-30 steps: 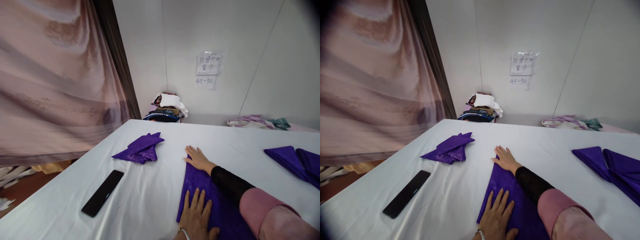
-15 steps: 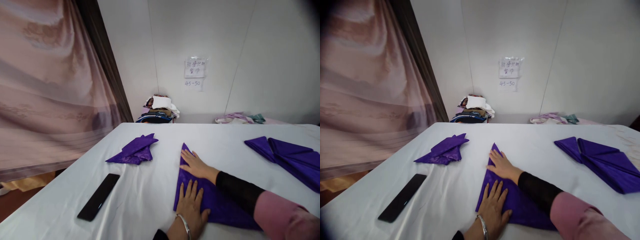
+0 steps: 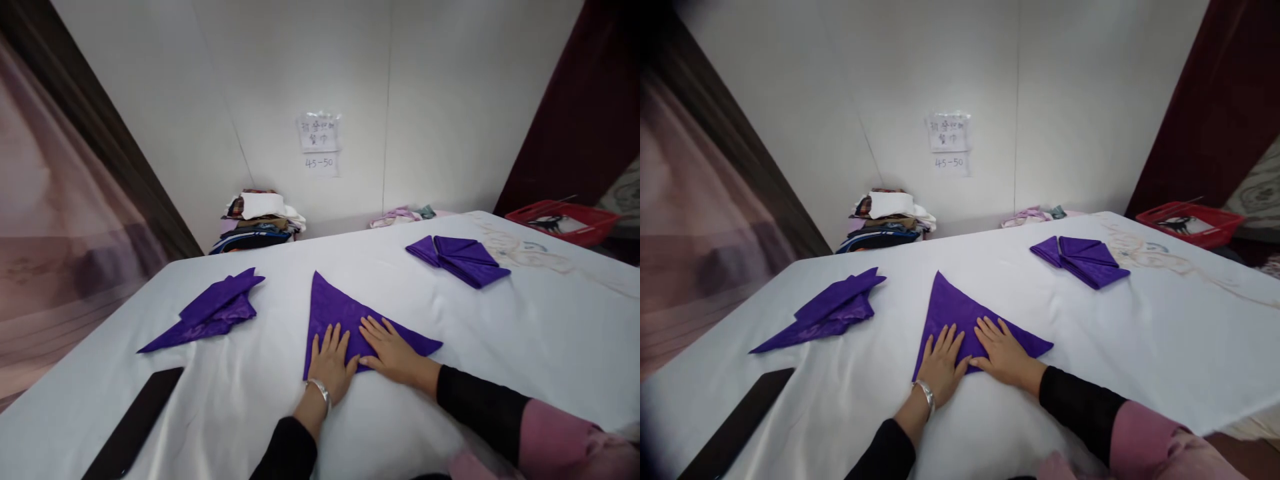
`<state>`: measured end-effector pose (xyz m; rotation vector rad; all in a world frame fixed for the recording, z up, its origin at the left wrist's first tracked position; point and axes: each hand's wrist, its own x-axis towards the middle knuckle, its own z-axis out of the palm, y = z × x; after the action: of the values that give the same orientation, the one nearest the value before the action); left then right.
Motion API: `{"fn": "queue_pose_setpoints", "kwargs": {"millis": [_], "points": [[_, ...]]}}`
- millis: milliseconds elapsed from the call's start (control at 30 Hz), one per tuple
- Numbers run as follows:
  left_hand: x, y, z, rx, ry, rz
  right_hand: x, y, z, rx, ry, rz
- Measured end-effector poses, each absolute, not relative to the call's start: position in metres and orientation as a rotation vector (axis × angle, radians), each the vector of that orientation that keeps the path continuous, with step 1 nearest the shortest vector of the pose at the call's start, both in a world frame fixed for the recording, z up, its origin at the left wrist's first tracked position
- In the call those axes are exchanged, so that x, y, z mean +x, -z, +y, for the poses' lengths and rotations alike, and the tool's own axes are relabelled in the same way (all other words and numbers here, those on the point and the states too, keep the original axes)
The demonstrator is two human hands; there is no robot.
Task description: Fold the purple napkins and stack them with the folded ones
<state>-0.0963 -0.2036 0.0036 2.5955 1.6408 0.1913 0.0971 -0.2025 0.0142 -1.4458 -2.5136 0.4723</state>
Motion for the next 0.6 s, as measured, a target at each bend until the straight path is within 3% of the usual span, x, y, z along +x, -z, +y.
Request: {"fn": "queue_pose_setpoints", "kwargs": {"millis": [433,600], "points": [[-0.094,-0.01,-0.202,2.601,-0.168,1.649,0.193,-0.005,-0.242,-1.518,-0.386,-2.465],[-0.096,-0.009,-0.202,2.582,-0.238,1.628,0.236,-0.004,-0.256,-1.713,-0.507,-2.013]]}}
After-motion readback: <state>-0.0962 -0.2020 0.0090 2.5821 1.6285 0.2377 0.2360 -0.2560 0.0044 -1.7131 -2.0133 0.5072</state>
